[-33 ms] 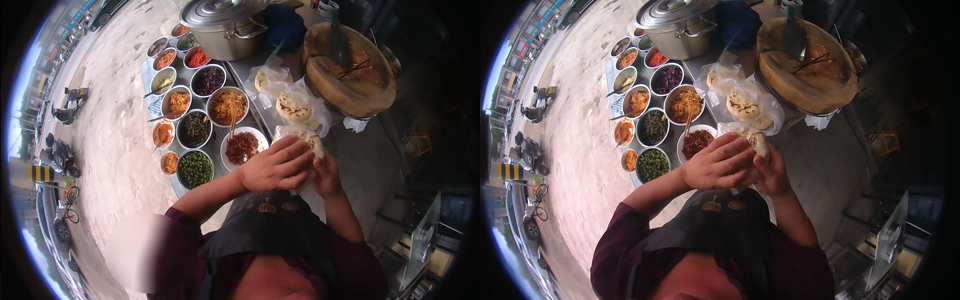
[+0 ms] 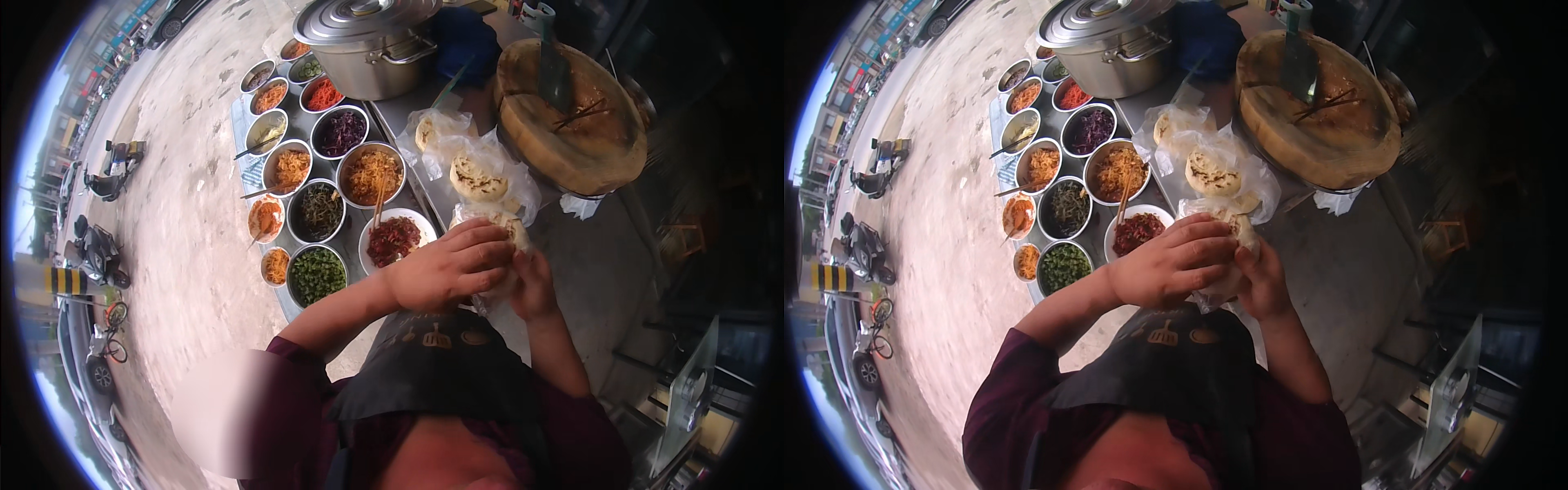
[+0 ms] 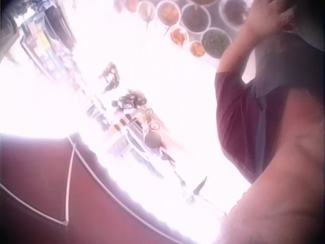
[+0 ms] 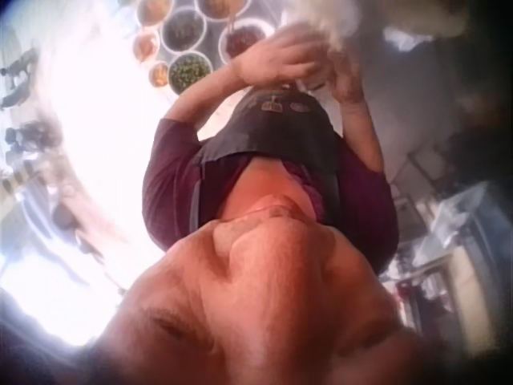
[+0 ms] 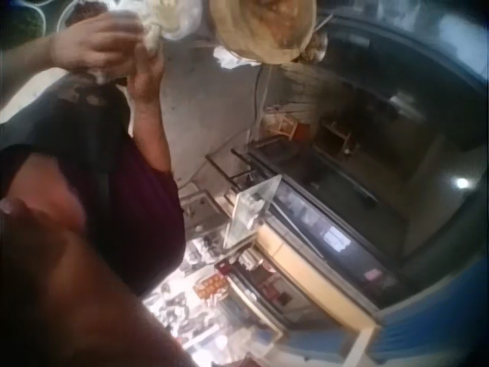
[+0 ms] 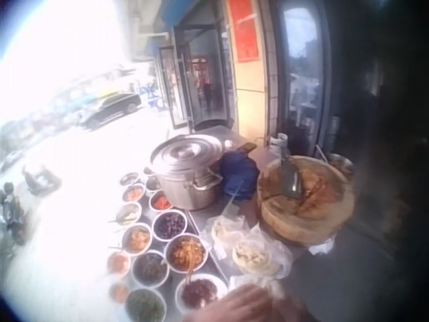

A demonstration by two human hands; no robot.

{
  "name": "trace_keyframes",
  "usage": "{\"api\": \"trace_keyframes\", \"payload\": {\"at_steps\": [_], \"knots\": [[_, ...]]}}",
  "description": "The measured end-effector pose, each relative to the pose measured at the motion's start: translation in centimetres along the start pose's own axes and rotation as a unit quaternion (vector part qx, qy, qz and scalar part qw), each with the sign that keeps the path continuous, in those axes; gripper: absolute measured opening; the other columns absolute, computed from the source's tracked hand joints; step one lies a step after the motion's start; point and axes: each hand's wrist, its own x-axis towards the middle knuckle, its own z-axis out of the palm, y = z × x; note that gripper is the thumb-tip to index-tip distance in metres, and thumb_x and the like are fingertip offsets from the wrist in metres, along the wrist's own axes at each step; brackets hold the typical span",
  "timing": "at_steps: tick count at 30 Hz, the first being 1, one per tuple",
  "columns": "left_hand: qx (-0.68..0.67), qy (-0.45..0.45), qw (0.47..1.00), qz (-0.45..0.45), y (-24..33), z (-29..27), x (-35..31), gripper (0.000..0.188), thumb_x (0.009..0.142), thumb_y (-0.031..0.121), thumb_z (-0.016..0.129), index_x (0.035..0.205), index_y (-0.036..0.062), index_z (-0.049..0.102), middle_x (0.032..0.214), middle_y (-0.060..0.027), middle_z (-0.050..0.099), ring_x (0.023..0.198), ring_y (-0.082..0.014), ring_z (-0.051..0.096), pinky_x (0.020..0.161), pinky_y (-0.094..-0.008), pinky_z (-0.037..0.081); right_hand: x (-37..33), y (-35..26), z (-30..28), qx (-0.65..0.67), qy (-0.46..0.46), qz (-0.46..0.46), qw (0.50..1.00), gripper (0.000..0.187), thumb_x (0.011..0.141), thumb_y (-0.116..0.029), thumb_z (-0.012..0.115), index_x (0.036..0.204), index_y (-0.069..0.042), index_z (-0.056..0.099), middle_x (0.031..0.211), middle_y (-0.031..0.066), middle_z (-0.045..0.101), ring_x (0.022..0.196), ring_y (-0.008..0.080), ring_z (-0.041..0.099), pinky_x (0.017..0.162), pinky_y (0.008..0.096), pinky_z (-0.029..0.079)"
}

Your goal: The person assembles street food wraps by placing various toppings, including shredded vegetables and sauces, onto flatbreads using chopsticks and a spoon. They then fold the wraps and place them into plastic bags before moving to a cooking station to handle dough.

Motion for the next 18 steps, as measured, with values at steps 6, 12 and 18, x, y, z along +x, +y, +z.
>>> {"api": "trace_keyframes", "payload": {"at_steps": [6, 12, 18], "knots": [[-0.019, 0.299, 0.822, -0.485, -11.6, 1.1, 0.0, 0.059, 0.084, 0.041, 0.069, 0.119, -0.0043, 0.054, 0.115, -0.0227, 0.057, 0.107, -0.0356, 0.056, 0.095, -0.0435, 0.044, 0.5, -0.4, -4.1, 0.108, 0.083, -0.012, 0.991, 0.064, 0.092, -0.038, 0.049, 0.144, -0.005, 0.035, 0.141, 0.0134, 0.048, 0.128, 0.0285, 0.049, 0.105, 0.0457, 0.041], [0.09, 0.027, 0.731, -0.676, -21.0, 3.4, 0.9, 0.072, 0.067, 0.058, 0.077, 0.104, -0.0035, 0.067, 0.105, -0.0242, 0.068, 0.097, -0.036, 0.066, 0.085, -0.0415, 0.052, 1.0, -1.8, -3.7, 0.101, 0.156, -0.052, 0.981, 0.063, 0.088, -0.033, 0.054, 0.14, 0.0, 0.04, 0.135, 0.014, 0.052, 0.122, 0.0279, 0.053, 0.104, 0.045, 0.043], [-0.078, 0.003, 0.683, -0.726, -23.7, 3.4, 1.3, 0.053, 0.063, 0.038, 0.083, 0.102, 0.003, 0.072, 0.109, -0.0148, 0.07, 0.103, -0.0283, 0.067, 0.088, -0.036, 0.053, 1.7, -1.3, -5.4, 0.036, 0.145, -0.045, 0.988, 0.065, 0.09, -0.04, 0.052, 0.144, -0.008, 0.036, 0.141, 0.0111, 0.047, 0.125, 0.0303, 0.05, 0.097, 0.0483, 0.047]]}}
